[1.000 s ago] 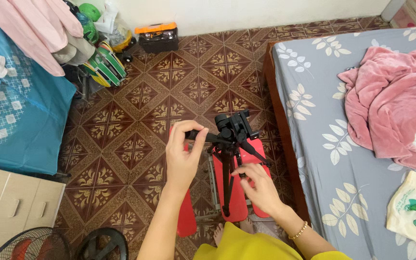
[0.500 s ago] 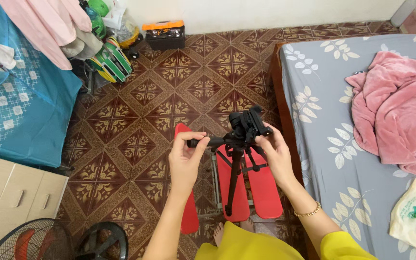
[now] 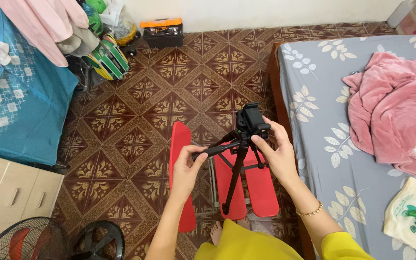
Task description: The person assembles a small black tripod on a red step stool. They extend the legs, adjust the central hub, and tighten the leg locks to secure the structure.
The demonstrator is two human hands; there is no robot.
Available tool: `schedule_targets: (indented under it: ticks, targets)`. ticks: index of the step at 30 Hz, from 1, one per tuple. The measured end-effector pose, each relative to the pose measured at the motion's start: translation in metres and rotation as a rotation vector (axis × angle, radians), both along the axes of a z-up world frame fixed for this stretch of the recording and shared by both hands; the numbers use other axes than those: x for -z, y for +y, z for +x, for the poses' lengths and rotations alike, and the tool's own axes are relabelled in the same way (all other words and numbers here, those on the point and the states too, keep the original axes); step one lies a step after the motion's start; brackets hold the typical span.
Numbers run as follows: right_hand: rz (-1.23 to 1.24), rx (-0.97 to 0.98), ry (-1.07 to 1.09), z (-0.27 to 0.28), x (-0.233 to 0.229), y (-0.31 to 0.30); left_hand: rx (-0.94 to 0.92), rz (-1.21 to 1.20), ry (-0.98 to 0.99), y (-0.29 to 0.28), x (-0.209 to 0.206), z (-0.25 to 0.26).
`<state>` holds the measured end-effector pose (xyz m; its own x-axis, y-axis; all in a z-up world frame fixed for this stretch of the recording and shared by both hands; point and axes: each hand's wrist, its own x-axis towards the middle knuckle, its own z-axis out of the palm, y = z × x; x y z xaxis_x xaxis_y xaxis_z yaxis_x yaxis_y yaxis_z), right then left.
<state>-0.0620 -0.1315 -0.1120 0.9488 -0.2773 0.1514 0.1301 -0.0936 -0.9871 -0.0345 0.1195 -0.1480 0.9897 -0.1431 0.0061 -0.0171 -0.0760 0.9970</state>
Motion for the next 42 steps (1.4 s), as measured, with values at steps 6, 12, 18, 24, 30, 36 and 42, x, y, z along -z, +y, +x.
schedule_targets:
  ticks: [6,12,18,24,30,36,42]
  targets:
    - [-0.175,-0.011,-0.047,0.003,-0.004,-0.003,0.004,0.710,-0.584,-0.005,-0.008,-0.015]
    - [-0.137,-0.091,-0.093,0.007,-0.005,-0.002,0.048,0.911,-0.654,-0.034,-0.002,-0.012]
    - [-0.114,-0.185,-0.148,0.007,0.016,-0.015,0.058,0.829,-0.425,-0.043,0.008,0.011]
    - [-0.308,-0.092,0.176,-0.008,0.075,-0.014,0.096,0.625,-0.222,-0.048,0.025,0.016]
    - [-0.390,-0.054,0.249,-0.023,0.097,-0.007,0.229,0.411,0.148,-0.059,0.053,0.025]
    - [-0.379,-0.176,0.522,-0.029,0.091,0.000,0.248,0.215,0.150,-0.056,0.090,0.030]
    - [-0.411,-0.213,0.334,-0.017,0.084,0.002,0.265,0.288,0.088,-0.046,0.107,0.035]
